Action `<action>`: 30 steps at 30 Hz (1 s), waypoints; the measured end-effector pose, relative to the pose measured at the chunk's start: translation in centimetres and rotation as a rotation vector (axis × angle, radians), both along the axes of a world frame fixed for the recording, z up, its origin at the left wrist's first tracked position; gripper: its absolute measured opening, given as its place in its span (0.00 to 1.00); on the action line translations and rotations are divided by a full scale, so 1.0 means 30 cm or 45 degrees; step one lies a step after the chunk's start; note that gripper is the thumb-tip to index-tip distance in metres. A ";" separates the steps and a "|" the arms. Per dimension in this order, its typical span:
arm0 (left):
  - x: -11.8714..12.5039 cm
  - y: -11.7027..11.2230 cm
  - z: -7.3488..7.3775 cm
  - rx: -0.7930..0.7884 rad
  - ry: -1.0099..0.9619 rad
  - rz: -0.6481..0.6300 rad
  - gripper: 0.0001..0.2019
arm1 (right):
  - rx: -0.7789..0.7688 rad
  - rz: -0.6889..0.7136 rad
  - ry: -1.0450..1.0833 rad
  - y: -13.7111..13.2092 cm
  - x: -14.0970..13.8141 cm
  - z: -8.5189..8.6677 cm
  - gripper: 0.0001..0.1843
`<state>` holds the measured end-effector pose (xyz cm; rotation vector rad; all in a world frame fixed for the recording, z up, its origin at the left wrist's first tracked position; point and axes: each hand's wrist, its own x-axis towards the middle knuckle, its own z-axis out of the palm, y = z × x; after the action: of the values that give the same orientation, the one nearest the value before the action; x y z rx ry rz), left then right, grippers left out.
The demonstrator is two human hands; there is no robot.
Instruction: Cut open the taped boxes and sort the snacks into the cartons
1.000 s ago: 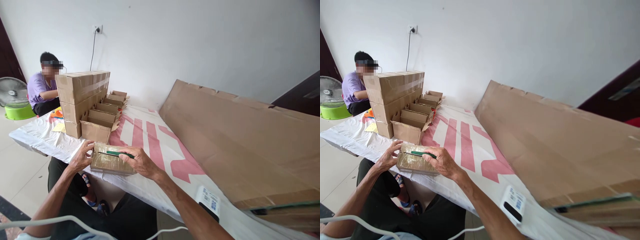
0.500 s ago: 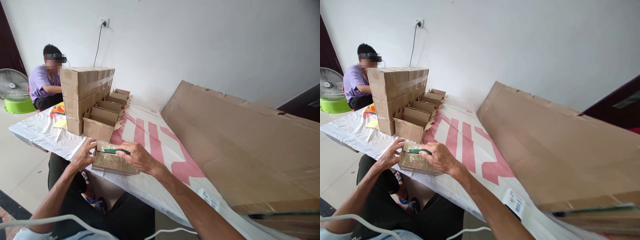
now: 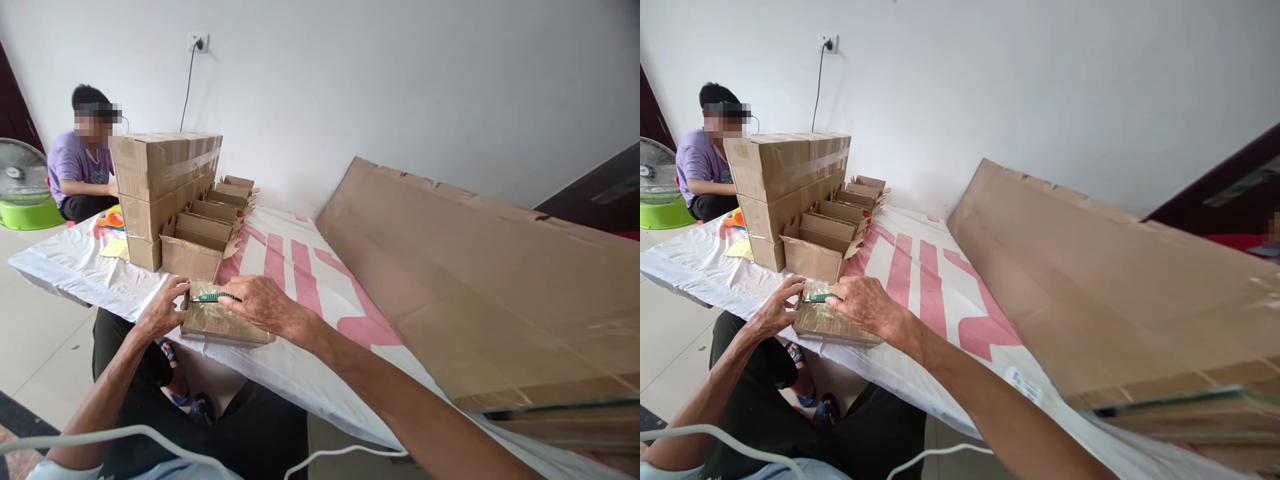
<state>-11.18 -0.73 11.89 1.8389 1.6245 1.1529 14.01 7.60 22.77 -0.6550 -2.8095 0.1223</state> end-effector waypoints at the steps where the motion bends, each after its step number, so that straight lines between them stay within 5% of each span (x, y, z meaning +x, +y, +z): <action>1: -0.004 0.002 0.001 0.002 0.013 0.002 0.28 | 0.002 0.005 -0.003 0.004 0.010 -0.002 0.14; 10: -0.010 0.003 0.027 0.036 0.102 -0.067 0.25 | -0.119 -0.069 0.034 0.054 0.161 -0.050 0.19; 16: 0.003 -0.007 0.052 -0.004 0.076 -0.142 0.27 | -0.213 -0.042 0.169 0.029 0.241 0.014 0.19; 21: 0.001 -0.008 0.052 -0.065 0.041 -0.124 0.29 | -0.234 0.024 0.321 -0.023 0.212 0.040 0.17; 30: 0.008 -0.002 0.051 -0.038 0.018 -0.128 0.29 | -0.085 0.042 0.266 -0.040 0.084 -0.014 0.13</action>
<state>-10.95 -0.80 13.41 1.8907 1.5297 1.0690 16.52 6.38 22.34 -0.5745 -2.6250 0.2750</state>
